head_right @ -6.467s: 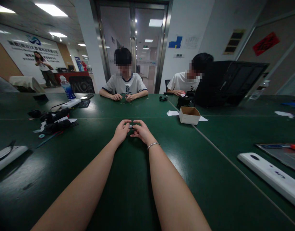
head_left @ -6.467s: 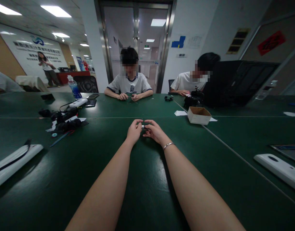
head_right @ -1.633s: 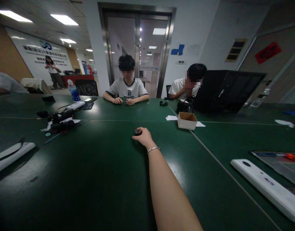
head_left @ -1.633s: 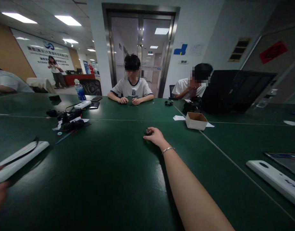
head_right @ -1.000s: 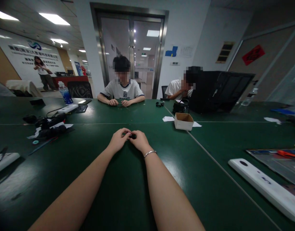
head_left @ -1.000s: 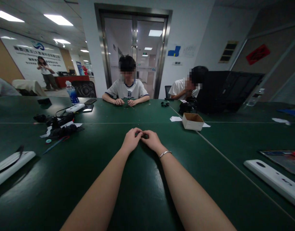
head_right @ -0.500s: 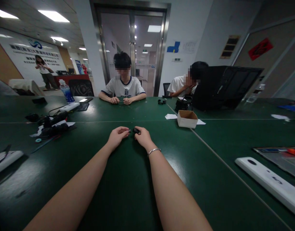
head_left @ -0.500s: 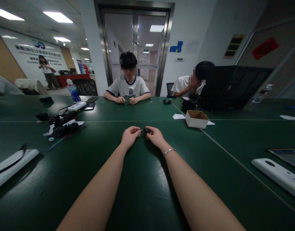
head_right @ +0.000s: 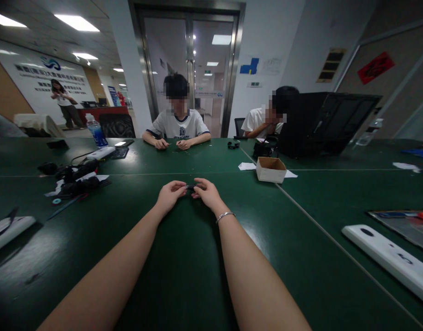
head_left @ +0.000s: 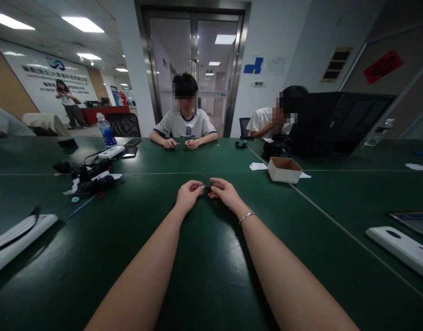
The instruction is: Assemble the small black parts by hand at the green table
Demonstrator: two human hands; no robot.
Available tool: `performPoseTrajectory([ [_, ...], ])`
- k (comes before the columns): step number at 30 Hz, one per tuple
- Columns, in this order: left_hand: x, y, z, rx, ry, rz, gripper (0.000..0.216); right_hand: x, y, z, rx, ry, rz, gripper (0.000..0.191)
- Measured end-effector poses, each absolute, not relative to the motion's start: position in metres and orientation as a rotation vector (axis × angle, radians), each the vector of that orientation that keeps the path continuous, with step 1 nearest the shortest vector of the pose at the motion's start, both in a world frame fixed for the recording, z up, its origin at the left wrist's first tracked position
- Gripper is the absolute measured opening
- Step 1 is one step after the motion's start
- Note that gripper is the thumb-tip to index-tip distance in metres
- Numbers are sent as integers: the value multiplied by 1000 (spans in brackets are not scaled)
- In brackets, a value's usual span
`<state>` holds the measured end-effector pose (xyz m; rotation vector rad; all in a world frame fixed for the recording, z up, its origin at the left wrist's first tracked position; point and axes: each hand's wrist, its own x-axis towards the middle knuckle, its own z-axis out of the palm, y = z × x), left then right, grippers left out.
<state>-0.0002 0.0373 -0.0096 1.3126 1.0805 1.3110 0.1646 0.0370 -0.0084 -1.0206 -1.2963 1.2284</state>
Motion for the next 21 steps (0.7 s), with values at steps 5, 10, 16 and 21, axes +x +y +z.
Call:
performPoseTrajectory([
  [5, -1, 35, -6, 1294, 1068, 1311, 19, 167, 35, -5, -984, -1196, 1355, 22],
  [10, -1, 33, -5, 1313, 1075, 1306, 17, 168, 32, -2, -946, -1170, 1370, 24],
  [16, 0, 34, -7, 1332, 1074, 1306, 20, 170, 32, -2, -935, -1160, 1374, 26],
  [21, -1, 35, -6, 1345, 1083, 1289, 20, 170, 32, -2, -935, -1167, 1378, 27],
])
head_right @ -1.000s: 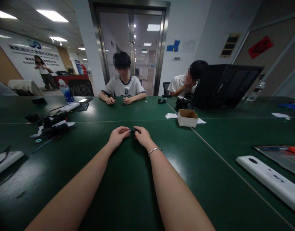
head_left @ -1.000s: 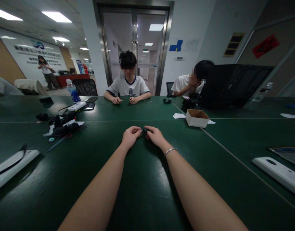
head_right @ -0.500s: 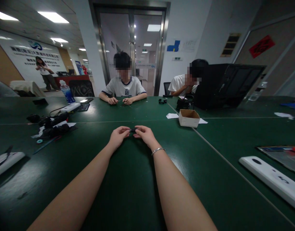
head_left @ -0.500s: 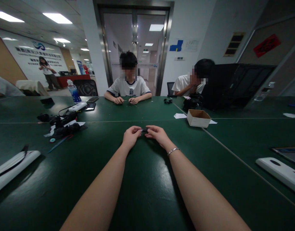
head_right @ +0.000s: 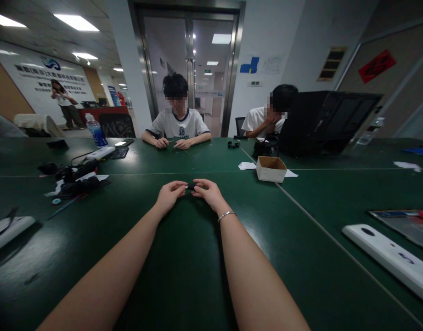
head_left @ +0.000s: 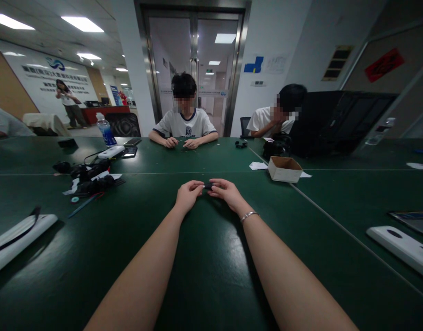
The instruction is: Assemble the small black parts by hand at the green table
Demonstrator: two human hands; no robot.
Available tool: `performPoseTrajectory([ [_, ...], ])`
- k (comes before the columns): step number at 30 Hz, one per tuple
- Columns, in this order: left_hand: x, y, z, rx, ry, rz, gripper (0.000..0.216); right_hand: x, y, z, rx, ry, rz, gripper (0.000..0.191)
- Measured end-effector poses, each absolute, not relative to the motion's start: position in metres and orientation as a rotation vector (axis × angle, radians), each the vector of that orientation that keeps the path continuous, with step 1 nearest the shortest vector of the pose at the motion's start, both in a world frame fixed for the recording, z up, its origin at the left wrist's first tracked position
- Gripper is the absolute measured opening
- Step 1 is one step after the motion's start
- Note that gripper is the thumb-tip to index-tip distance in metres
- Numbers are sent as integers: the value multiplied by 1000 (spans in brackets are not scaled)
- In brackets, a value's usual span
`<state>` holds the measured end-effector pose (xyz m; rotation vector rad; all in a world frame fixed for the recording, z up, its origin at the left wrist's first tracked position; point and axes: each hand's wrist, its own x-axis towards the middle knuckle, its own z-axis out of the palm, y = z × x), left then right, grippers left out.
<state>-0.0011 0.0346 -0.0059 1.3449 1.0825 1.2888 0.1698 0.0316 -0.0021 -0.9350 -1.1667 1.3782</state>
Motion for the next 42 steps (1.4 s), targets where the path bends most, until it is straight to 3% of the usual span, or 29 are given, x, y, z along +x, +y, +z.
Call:
performPoseTrajectory([
  [42, -2, 43, -14, 1391, 1181, 1288, 17, 169, 35, -7, -906, -1211, 1346, 27],
])
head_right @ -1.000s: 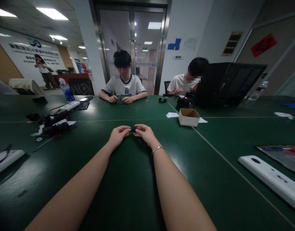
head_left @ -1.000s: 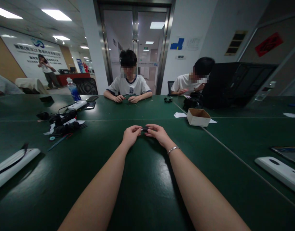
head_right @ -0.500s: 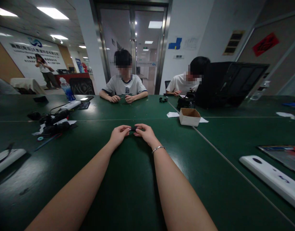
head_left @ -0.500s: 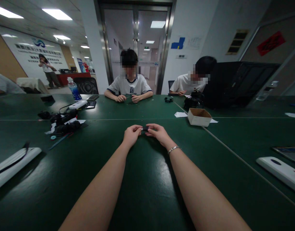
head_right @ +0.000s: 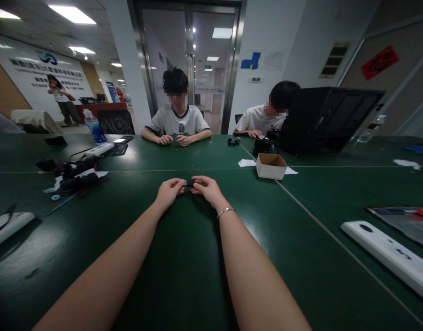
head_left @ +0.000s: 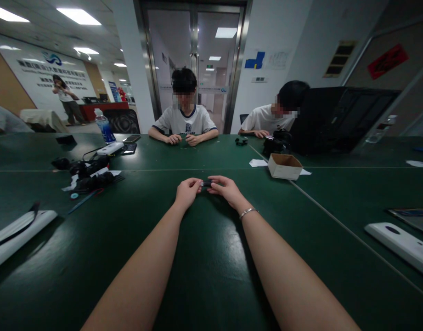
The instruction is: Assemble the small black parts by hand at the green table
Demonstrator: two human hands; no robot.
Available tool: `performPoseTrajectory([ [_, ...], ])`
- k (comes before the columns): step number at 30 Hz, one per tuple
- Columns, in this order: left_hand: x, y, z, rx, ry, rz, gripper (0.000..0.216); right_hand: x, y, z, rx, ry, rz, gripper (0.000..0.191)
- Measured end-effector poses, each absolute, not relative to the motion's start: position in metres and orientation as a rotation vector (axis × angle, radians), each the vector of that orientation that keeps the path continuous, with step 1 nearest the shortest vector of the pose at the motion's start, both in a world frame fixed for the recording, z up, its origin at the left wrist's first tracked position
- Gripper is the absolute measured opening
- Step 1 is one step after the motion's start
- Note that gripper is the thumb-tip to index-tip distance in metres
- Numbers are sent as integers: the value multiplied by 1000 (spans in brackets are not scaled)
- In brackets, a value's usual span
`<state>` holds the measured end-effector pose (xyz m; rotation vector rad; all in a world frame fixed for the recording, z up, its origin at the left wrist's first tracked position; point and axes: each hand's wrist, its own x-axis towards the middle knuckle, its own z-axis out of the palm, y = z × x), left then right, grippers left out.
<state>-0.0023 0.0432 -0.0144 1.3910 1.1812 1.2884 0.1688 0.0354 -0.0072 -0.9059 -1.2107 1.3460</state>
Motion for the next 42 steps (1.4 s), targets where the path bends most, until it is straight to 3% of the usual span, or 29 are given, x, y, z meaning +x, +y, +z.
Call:
performPoseTrajectory([
  [28, -3, 43, -16, 1350, 1234, 1282, 32, 172, 36, -9, -847, -1308, 1327, 30],
  [39, 0, 37, -7, 1396, 1063, 1288, 27, 169, 37, -7, -970, -1226, 1298, 12],
  [42, -2, 35, -8, 1505, 983, 1323, 25, 168, 37, -7, -973, -1217, 1318, 14],
])
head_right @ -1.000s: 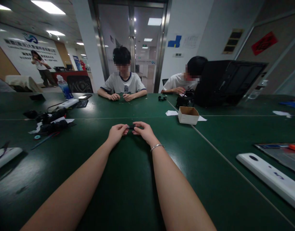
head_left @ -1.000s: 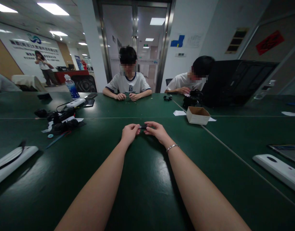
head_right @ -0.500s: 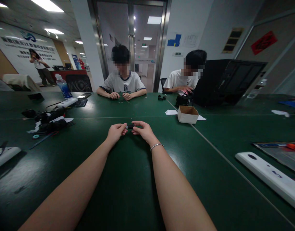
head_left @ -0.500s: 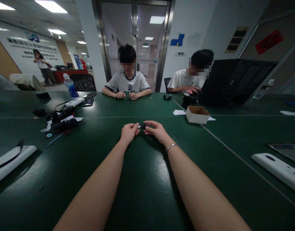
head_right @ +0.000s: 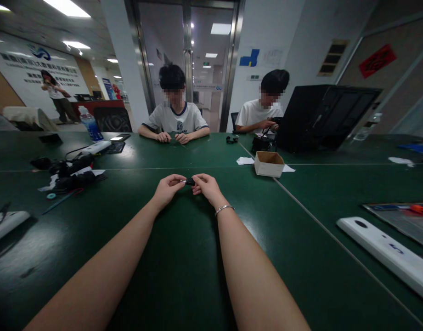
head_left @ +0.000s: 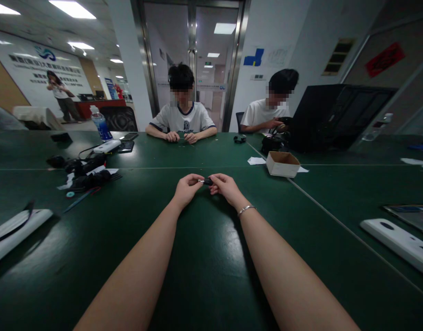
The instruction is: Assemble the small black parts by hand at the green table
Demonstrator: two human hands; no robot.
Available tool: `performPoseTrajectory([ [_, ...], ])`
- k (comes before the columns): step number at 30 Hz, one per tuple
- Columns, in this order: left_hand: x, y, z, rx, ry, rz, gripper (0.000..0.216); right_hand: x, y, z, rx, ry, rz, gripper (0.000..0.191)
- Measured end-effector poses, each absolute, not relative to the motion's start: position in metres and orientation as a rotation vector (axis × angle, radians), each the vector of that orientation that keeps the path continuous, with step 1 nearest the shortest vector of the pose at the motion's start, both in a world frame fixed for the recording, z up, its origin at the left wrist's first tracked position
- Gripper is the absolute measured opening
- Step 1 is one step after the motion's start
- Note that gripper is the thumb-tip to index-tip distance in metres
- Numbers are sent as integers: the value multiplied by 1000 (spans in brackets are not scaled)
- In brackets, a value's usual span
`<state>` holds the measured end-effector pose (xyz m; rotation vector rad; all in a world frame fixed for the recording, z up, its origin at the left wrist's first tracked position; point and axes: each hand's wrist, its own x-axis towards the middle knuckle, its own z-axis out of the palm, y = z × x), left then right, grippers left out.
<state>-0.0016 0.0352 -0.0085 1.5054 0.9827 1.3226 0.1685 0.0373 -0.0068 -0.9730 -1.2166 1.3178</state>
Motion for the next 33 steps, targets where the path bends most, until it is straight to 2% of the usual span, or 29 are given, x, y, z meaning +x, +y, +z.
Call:
performPoseTrajectory([
  [5, -1, 34, -8, 1527, 1022, 1337, 39, 168, 35, -4, -953, -1204, 1330, 18],
  [10, 3, 37, -8, 1400, 1260, 1234, 34, 166, 35, -3, -983, -1192, 1307, 17],
  [17, 3, 35, -10, 1560, 1205, 1260, 23, 166, 33, -1, -1035, -1221, 1340, 17],
  [21, 4, 36, -7, 1429, 1244, 1230, 39, 166, 32, 1, -1043, -1181, 1346, 16],
  [27, 5, 37, -7, 1514, 1257, 1252, 30, 167, 33, -1, -1009, -1193, 1355, 12],
  [33, 5, 36, -11, 1548, 1225, 1211, 31, 168, 33, -1, -991, -1220, 1361, 14],
])
